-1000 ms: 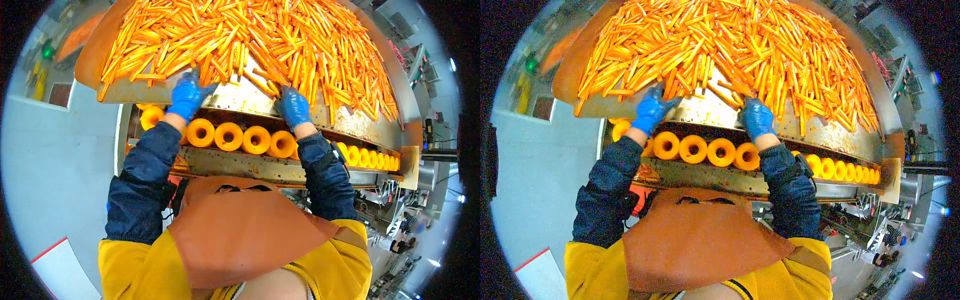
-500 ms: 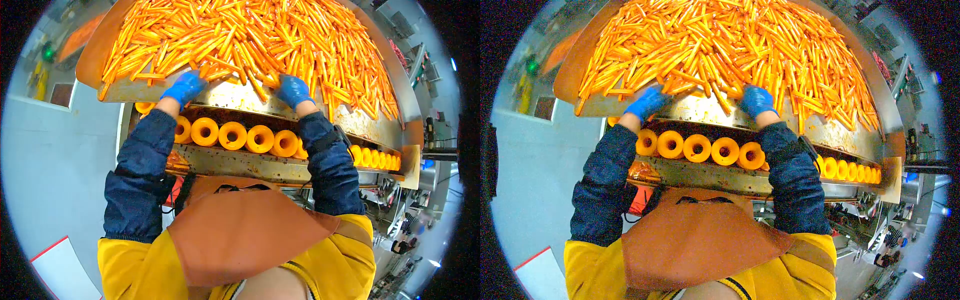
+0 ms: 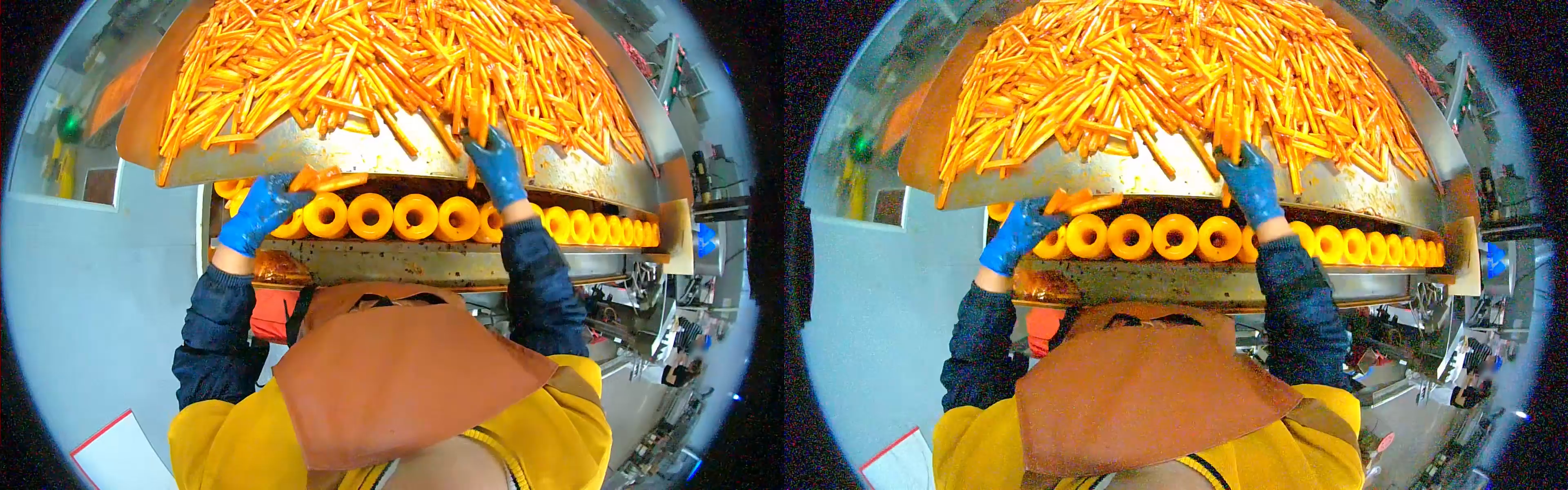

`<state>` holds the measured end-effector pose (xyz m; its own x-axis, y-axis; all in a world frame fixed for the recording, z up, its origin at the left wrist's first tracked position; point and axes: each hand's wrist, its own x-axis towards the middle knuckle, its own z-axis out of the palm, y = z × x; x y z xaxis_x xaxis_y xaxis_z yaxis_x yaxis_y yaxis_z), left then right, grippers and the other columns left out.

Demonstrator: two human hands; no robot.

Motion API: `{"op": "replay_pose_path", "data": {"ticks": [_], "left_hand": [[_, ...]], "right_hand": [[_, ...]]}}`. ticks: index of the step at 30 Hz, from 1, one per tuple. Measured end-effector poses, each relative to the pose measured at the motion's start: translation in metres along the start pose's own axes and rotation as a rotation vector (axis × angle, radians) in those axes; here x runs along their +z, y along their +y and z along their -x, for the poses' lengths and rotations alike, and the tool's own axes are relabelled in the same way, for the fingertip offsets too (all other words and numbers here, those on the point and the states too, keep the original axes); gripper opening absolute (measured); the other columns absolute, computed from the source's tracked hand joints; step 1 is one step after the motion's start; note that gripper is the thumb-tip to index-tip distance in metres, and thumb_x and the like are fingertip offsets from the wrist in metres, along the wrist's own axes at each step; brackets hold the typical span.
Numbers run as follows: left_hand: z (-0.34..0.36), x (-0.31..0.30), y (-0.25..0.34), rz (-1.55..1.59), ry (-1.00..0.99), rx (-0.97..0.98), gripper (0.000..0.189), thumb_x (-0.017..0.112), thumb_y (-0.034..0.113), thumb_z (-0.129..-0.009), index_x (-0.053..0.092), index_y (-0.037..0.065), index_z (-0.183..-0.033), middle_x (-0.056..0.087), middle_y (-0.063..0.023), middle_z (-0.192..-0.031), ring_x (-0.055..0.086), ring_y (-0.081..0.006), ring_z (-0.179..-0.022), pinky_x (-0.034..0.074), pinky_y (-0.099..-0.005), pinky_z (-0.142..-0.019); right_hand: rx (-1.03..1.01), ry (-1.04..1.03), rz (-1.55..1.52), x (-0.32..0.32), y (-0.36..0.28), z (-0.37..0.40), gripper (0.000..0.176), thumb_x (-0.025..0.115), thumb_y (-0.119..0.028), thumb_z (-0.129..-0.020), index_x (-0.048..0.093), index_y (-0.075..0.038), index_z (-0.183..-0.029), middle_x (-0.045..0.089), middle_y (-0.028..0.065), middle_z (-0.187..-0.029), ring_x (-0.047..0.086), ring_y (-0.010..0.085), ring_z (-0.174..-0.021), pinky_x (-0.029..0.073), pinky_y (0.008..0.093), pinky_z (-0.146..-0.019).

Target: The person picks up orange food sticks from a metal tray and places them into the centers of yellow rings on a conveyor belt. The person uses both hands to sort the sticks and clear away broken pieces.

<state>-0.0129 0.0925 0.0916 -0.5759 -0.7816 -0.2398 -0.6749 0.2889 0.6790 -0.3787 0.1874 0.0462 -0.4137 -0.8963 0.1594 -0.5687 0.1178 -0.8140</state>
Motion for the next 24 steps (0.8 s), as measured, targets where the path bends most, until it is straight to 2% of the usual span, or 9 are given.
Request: {"op": "replay_pose_path", "data": {"ticks": [2,4,8,12,15,16,18,20,24], "left_hand": [[0.002,0.008,0.006,-0.169,-0.052,0.015,0.033,0.066,0.027,-0.077,0.064,0.003,-0.098,0.065,-0.0174,-0.088,0.064,-0.0302,-0.082,0.049,-0.0373,-0.07],[-0.001,0.03,0.008,-0.215,-0.049,0.352,0.032,0.064,0.029,-0.075,0.065,0.005,-0.097,0.063,-0.0202,-0.09,0.061,-0.0356,-0.086,0.049,-0.0411,-0.072],[-0.015,0.071,0.001,-0.312,0.098,0.433,0.031,0.063,0.031,-0.076,0.066,0.007,-0.095,0.064,-0.0182,-0.087,0.061,-0.0355,-0.083,0.05,-0.0426,-0.072],[-0.017,0.067,0.002,-0.154,-0.051,0.287,0.03,0.064,0.027,-0.075,0.065,0.007,-0.097,0.065,-0.0167,-0.091,0.061,-0.035,-0.084,0.05,-0.0425,-0.073],[-0.02,0.075,0.012,-0.232,-0.005,0.353,0.03,0.063,0.024,-0.074,0.065,0.008,-0.099,0.065,-0.0161,-0.092,0.062,-0.0347,-0.084,0.05,-0.0426,-0.073],[-0.021,0.083,0.021,-0.364,0.069,0.419,0.031,0.063,0.023,-0.073,0.064,0.008,-0.1,0.065,-0.0159,-0.091,0.062,-0.0347,-0.083,0.05,-0.0427,-0.072],[-0.023,0.095,0.045,-0.253,0.055,0.523,0.033,0.062,0.023,-0.074,0.063,0.006,-0.102,0.064,-0.0186,-0.094,0.06,-0.0349,-0.09,0.049,-0.043,-0.079],[-0.029,0.108,0.057,-0.102,-0.08,0.411,0.036,0.062,0.025,-0.078,0.061,0.005,-0.108,0.061,-0.0215,-0.101,0.058,-0.0368,-0.094,0.048,-0.042,-0.082],[-0.035,0.123,0.022,0.227,0.006,0.294,0.04,0.063,0.027,-0.081,0.058,0.002,-0.112,0.064,-0.0179,-0.101,0.062,-0.0305,-0.09,0.048,-0.0371,-0.08]], "right_hand": [[0.229,-0.019,-0.669,0.004,-0.001,0.036,0.028,0.065,-0.014,-0.081,0.062,-0.002,-0.107,0.065,0.0067,-0.096,0.06,0.0156,-0.086,0.048,0.0286,-0.078],[0.251,-0.044,-0.682,0.022,-0.002,0.072,0.029,0.065,-0.013,-0.083,0.061,0.0,-0.108,0.064,0.0034,-0.098,0.058,0.0132,-0.087,0.048,0.0279,-0.079],[0.18,-0.162,-0.483,0.053,0.03,0.113,0.026,0.068,-0.014,-0.081,0.063,-0.001,-0.102,0.065,0.0045,-0.091,0.058,0.0113,-0.082,0.049,0.0275,-0.074],[0.336,-0.02,-0.434,0.053,0.042,0.118,0.026,0.07,-0.016,-0.078,0.063,0.0,-0.098,0.064,0.0071,-0.081,0.059,0.0138,-0.072,0.049,0.0303,-0.065],[-0.122,-0.057,0.278,0.045,0.033,0.114,0.023,0.069,-0.013,-0.077,0.06,-0.002,-0.095,0.062,0.0066,-0.08,0.057,0.013,-0.071,0.048,0.0298,-0.063],[-0.121,-0.057,0.278,0.043,0.03,0.113,0.023,0.069,-0.013,-0.077,0.06,-0.002,-0.095,0.062,0.0066,-0.08,0.057,0.013,-0.071,0.048,0.0298,-0.063],[0.348,0.02,-0.246,0.037,0.019,0.11,0.027,0.068,-0.012,-0.078,0.058,-0.002,-0.102,0.062,0.0065,-0.084,0.057,0.0127,-0.075,0.048,0.0293,-0.065],[0.274,0.242,-0.442,0.043,0.05,0.111,0.031,0.067,-0.01,-0.081,0.054,-0.002,-0.108,0.061,0.003,-0.09,0.056,0.0104,-0.079,0.048,0.0259,-0.067],[0.408,0.11,-0.474,0.016,0.052,0.126,0.031,0.067,-0.011,-0.081,0.057,-0.001,-0.108,0.064,0.0061,-0.092,0.06,0.0172,-0.078,0.049,0.0297,-0.071]]}}
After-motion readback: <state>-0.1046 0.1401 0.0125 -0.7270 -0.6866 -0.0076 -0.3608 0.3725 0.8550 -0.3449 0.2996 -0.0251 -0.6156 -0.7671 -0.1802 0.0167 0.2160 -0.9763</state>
